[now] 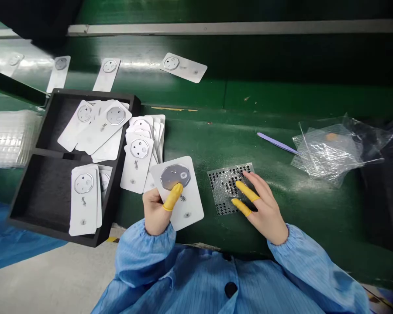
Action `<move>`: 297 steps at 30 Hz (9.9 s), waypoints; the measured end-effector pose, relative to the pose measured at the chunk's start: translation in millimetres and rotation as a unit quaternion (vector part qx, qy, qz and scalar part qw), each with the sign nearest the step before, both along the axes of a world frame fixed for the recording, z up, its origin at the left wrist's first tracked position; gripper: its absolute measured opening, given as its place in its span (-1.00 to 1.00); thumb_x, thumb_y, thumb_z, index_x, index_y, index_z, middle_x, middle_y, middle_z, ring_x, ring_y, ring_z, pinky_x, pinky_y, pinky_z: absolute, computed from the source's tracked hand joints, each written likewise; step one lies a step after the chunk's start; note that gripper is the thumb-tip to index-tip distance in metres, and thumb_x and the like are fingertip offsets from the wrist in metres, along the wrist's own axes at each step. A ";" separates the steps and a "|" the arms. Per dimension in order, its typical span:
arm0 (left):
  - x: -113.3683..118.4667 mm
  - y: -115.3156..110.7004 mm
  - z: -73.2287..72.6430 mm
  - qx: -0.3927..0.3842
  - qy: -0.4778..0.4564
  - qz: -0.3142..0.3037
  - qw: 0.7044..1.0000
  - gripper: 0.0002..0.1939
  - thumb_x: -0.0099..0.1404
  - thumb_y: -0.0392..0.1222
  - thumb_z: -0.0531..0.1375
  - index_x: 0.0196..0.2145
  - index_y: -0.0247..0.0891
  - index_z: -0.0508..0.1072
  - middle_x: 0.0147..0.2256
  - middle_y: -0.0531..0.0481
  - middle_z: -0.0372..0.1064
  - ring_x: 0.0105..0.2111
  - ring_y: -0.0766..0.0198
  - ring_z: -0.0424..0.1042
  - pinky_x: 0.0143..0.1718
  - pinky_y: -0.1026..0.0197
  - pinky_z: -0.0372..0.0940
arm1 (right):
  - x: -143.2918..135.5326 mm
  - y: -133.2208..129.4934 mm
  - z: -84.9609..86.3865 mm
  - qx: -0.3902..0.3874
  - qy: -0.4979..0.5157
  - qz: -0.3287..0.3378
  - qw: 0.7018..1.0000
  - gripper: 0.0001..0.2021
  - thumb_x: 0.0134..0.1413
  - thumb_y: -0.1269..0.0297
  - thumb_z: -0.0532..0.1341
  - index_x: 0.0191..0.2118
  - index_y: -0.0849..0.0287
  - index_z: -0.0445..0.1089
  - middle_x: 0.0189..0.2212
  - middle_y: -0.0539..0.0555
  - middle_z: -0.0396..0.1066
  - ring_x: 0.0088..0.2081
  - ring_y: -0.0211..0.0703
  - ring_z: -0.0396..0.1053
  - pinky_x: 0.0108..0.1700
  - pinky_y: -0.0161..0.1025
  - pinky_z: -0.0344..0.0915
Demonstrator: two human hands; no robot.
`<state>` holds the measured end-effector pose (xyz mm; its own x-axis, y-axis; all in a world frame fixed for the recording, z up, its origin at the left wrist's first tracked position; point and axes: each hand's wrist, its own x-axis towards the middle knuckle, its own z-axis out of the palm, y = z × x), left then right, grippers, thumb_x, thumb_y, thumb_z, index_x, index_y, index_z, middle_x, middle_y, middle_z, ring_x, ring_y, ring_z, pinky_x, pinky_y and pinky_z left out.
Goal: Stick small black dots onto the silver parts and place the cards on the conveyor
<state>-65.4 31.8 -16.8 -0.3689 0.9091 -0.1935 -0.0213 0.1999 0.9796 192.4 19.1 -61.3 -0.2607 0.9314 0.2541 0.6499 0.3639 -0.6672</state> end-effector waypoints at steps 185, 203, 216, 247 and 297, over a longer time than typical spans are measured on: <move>-10.2 27.9 -2.2 0.033 0.111 -0.059 0.991 -0.55 0.21 -0.09 0.23 0.03 -0.31 0.45 -0.02 -0.15 0.46 0.05 -0.05 0.37 0.14 -0.04 0.23 | 20.3 20.5 -3.8 -0.035 -0.033 -0.126 0.991 -0.66 0.09 0.14 0.25 -0.03 0.15 0.40 0.25 0.23 0.10 0.31 0.26 -0.06 0.22 0.37 0.06; 74.6 9.6 0.0 -0.109 -0.150 -0.201 0.962 -0.63 0.02 0.03 0.37 -0.37 -0.37 0.59 -0.35 -0.13 0.57 -0.39 0.16 0.51 -0.31 0.18 0.42 | -1.1 34.9 47.3 0.096 0.023 0.040 0.994 -0.69 0.08 0.43 0.24 -0.05 -0.01 0.39 -0.12 0.08 0.44 -0.05 -0.03 0.38 0.09 0.15 0.29; 53.4 11.4 -10.9 0.058 0.128 -0.354 0.925 -0.77 0.22 -0.09 0.20 -0.44 -0.28 0.56 -0.46 -0.08 0.45 -0.45 0.19 0.44 -0.35 0.17 0.36 | -12.8 31.7 21.4 0.111 0.053 0.148 0.981 -0.72 0.16 0.45 0.11 -0.02 0.11 0.30 -0.21 0.15 0.44 -0.20 -0.11 0.43 -0.17 -0.09 0.45; 72.7 -20.0 33.3 0.091 0.132 -0.270 0.949 -0.35 0.25 -0.37 0.17 0.24 -0.14 0.07 0.13 -0.11 0.32 0.05 0.09 0.40 0.07 0.12 0.35 | -21.3 17.2 80.5 0.154 -0.014 0.043 0.987 -0.77 0.14 0.49 0.13 -0.10 0.11 0.33 -0.20 0.07 0.48 -0.17 -0.15 0.43 0.09 -0.07 0.32; 75.1 -8.7 25.7 0.067 0.019 -0.244 0.967 -0.37 0.29 -0.24 0.15 0.25 -0.18 0.00 0.01 -0.20 0.43 -0.15 0.12 0.54 -0.16 0.16 0.47 | -34.0 3.5 51.4 0.066 0.089 0.031 0.993 -0.47 0.14 0.43 0.12 0.24 0.19 0.12 0.26 0.27 0.04 0.23 0.15 0.11 0.15 0.19 0.25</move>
<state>9.7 23.1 8.9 0.1069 0.9927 -0.0563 0.0793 0.0480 0.9957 158.4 22.6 -9.9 -0.2564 0.8702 0.4208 0.4987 0.4920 -0.7136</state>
